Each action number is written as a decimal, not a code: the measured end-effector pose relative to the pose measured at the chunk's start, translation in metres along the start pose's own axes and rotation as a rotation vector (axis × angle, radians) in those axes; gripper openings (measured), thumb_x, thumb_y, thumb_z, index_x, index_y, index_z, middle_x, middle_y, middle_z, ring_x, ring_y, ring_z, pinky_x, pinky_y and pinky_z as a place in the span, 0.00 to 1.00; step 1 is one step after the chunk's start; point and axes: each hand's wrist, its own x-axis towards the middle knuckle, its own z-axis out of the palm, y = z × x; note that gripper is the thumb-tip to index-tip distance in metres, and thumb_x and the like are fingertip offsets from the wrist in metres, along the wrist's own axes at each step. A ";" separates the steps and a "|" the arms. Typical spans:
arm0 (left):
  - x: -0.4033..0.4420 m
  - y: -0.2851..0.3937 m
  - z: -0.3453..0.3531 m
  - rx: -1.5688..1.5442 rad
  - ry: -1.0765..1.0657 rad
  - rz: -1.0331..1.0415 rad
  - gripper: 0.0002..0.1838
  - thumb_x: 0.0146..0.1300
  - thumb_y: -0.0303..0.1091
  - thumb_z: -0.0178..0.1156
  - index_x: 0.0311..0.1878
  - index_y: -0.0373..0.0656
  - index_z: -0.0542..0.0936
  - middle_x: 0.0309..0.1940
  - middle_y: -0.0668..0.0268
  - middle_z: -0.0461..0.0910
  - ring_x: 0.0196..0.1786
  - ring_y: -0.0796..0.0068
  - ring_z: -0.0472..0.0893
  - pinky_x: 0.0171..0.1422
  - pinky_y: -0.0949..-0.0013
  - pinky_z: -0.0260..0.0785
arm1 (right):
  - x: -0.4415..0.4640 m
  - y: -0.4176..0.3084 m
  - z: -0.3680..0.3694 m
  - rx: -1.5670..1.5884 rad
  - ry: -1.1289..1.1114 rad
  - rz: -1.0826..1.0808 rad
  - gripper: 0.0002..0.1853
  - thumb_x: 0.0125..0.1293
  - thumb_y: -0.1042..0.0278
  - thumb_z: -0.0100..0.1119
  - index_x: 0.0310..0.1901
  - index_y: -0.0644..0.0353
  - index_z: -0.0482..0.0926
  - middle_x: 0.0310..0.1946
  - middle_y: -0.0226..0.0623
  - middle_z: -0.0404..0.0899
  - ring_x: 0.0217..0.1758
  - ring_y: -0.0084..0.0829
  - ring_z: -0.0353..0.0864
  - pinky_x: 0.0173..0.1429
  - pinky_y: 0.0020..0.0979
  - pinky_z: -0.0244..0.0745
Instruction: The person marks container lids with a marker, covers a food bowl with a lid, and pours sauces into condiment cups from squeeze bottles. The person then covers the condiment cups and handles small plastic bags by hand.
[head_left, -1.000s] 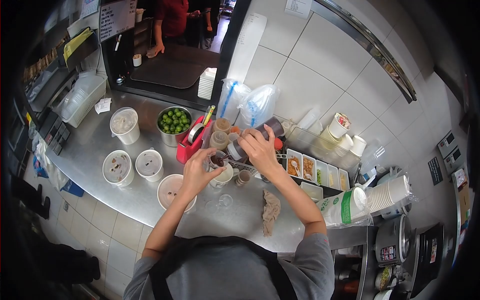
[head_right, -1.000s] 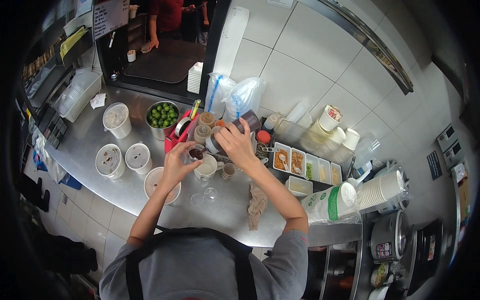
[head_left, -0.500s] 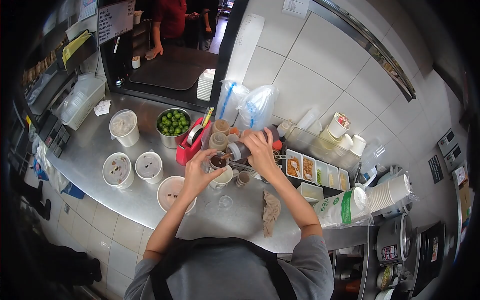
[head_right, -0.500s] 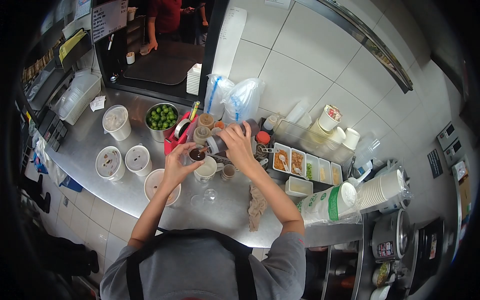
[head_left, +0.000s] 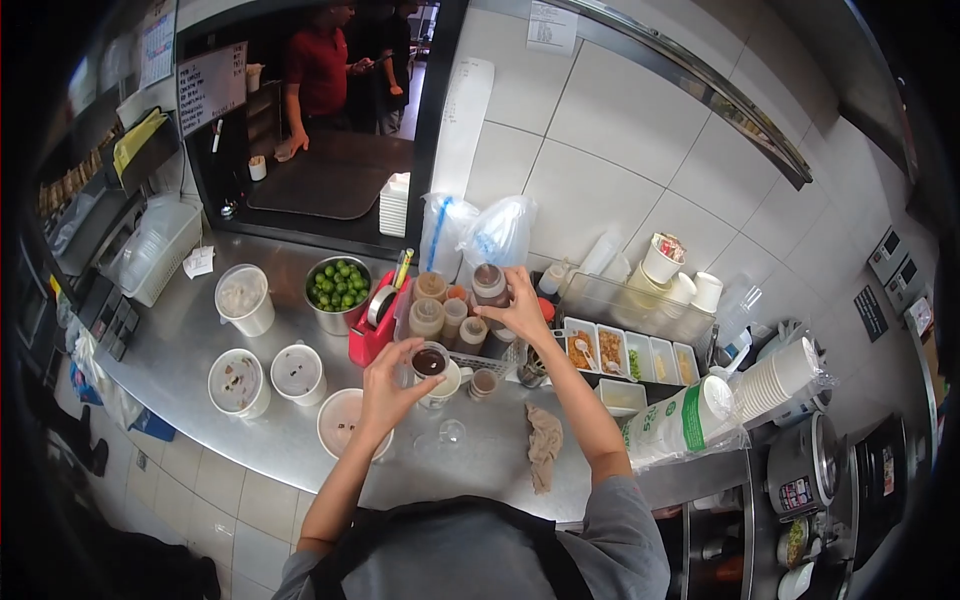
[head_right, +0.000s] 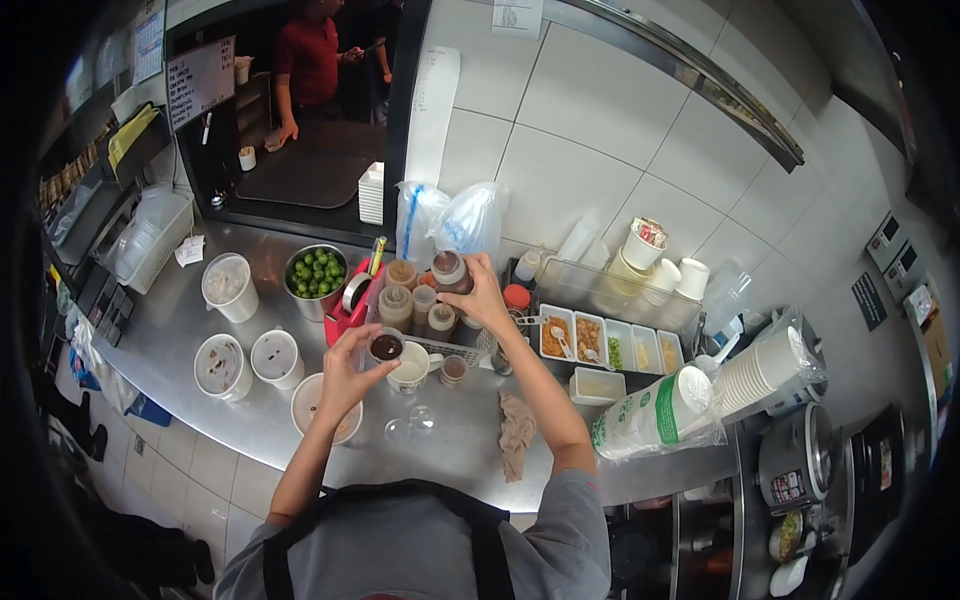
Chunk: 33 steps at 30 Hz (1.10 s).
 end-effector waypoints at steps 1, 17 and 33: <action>-0.001 0.000 0.000 -0.006 0.003 0.003 0.28 0.40 0.32 0.74 0.48 0.39 0.78 0.42 0.61 0.80 0.39 0.71 0.79 0.44 0.69 0.71 | 0.002 0.001 -0.001 0.021 0.007 0.001 0.36 0.41 0.67 0.75 0.55 0.61 0.70 0.51 0.39 0.66 0.57 0.35 0.69 0.56 0.32 0.68; -0.016 -0.007 -0.006 0.028 0.012 -0.005 0.29 0.39 0.34 0.75 0.48 0.41 0.78 0.40 0.65 0.77 0.38 0.73 0.77 0.39 0.70 0.68 | 0.034 0.035 -0.025 0.376 0.028 0.243 0.38 0.43 0.70 0.73 0.54 0.55 0.59 0.46 0.41 0.72 0.46 0.32 0.76 0.43 0.32 0.76; -0.021 -0.005 -0.007 0.007 -0.046 -0.090 0.28 0.39 0.28 0.74 0.49 0.38 0.78 0.43 0.63 0.78 0.43 0.72 0.78 0.50 0.71 0.69 | 0.029 0.051 -0.047 0.548 0.037 0.464 0.31 0.46 0.68 0.73 0.49 0.58 0.62 0.47 0.41 0.70 0.45 0.33 0.77 0.35 0.35 0.82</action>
